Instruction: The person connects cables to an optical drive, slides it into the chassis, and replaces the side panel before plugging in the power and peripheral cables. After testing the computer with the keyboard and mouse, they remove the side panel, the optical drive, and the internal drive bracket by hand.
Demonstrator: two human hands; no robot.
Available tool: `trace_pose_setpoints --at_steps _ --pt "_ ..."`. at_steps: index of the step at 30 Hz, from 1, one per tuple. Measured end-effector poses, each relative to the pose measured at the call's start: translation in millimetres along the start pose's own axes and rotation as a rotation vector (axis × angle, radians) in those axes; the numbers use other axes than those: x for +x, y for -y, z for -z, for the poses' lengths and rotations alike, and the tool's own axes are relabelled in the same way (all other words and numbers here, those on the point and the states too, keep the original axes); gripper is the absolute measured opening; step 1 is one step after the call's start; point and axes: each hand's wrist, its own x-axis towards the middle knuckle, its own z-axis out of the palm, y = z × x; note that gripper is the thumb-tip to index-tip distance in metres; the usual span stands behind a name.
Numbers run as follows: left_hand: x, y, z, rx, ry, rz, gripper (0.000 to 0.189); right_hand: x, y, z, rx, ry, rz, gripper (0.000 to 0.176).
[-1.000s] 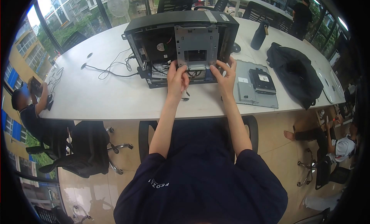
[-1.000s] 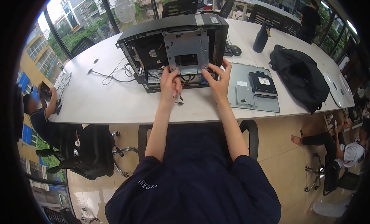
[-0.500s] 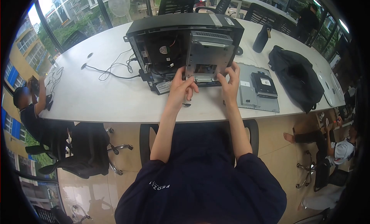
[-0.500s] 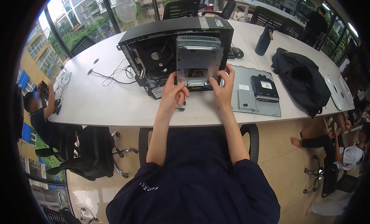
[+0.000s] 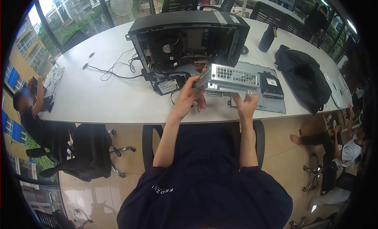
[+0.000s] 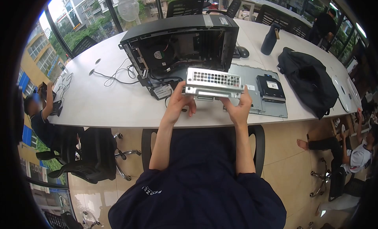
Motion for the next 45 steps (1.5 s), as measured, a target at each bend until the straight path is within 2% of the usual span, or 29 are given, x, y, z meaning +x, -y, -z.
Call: trace_pose_setpoints --at_steps 1,3,5,7,8,9,11,13,15,16,17,19,21,23,25,26,27,29,30,32,33,35,40,45 --pt "0.8 0.4 0.4 0.001 0.002 -0.003 0.047 0.8 1.8 1.9 0.072 -0.01 -0.056 0.025" --pt "-2.1 2.0 0.0 -0.01 0.056 0.013 0.05 -2.0 -0.2 7.7 0.072 -0.039 0.003 0.027" --pt "-6.1 3.4 -0.8 -0.012 0.077 0.016 0.052 -6.6 5.2 17.2 0.16 0.01 -0.141 0.028" --pt "-8.5 6.6 -2.8 0.016 0.112 0.009 0.05 -8.5 7.3 19.9 0.168 0.013 -0.123 0.029" --pt "-9.8 -5.0 -8.2 0.004 0.12 0.119 0.051 -10.2 15.4 17.9 0.235 -0.057 -0.151 0.03" --pt "-9.2 -8.2 -11.0 0.001 0.122 0.122 0.051 -11.5 19.5 17.6 0.301 -0.128 -0.176 0.032" --pt "-8.7 -9.9 -16.3 -0.07 0.123 0.218 0.05 -14.5 10.2 33.8 0.254 -0.069 -0.231 0.035" --pt "-8.7 -11.4 -19.7 -0.062 0.141 0.211 0.048 -11.4 -10.1 52.6 -0.069 0.209 -0.017 0.041" --pt "-10.0 -9.9 -24.2 -0.065 0.201 0.26 0.05 -8.2 -4.3 53.6 -0.011 0.222 -0.031 0.045" --pt "-9.1 -8.8 -30.3 -0.074 0.219 0.265 0.05 -7.5 -0.2 52.3 0.102 0.165 -0.086 0.045" --pt "-9.1 -8.0 -37.3 -0.019 0.208 0.228 0.055 -7.3 1.7 55.3 0.214 0.106 -0.141 0.044" --pt "-10.9 0.7 -48.8 0.026 0.208 0.198 0.06 -8.2 -10.5 66.4 0.233 0.098 -0.151 0.043" --pt "-13.6 14.2 -57.3 0.061 0.201 0.11 0.069 -6.6 -25.2 75.4 0.333 -0.078 -0.172 0.042" --pt "-14.2 22.5 -62.9 0.18 0.225 0.05 0.073 -0.4 -35.4 92.0 0.424 -0.14 -0.184 0.04" --pt "-15.7 33.8 -65.3 0.514 0.179 -0.074 0.077 4.5 -39.9 107.5 0.486 -0.326 -0.238 0.037" --pt "-17.2 31.7 -66.6 0.571 0.155 -0.015 0.069 10.7 -26.5 109.0 0.415 -0.358 -0.255 0.038" --pt "-16.3 32.3 -65.6 0.569 0.158 -0.012 0.069 14.8 -17.9 112.2 0.412 -0.362 -0.257 0.038" --pt "-14.5 34.6 -65.2 0.848 0.208 -0.169 0.055 19.6 -9.6 121.1 0.323 -0.447 -0.454 0.038" --pt "-15.5 35.8 -67.2 0.846 0.212 -0.167 0.055 19.2 -16.5 125.7 0.305 -0.504 -0.488 0.042" --pt "-17.4 36.7 -71.0 0.965 0.187 -0.246 0.044 15.8 -27.7 137.9 0.266 -0.504 -0.549 0.044" --pt "-17.8 36.3 -72.8 0.966 0.188 -0.246 0.044 15.8 -31.6 141.4 0.228 -0.498 -0.607 0.046" --pt "-20.0 35.5 -76.2 1.093 0.228 -0.314 0.042 17.5 -36.1 142.8 0.184 -0.49 -0.614 0.047" --pt "-19.6 38.6 -77.1 1.154 0.247 -0.341 0.038 18.9 -33.6 130.7 0.095 -0.472 -0.622 0.052" --pt "-20.8 38.0 -77.9 1.152 0.25 -0.34 0.037 19.3 -16.7 105.0 0.112 -0.364 -0.638 0.071"
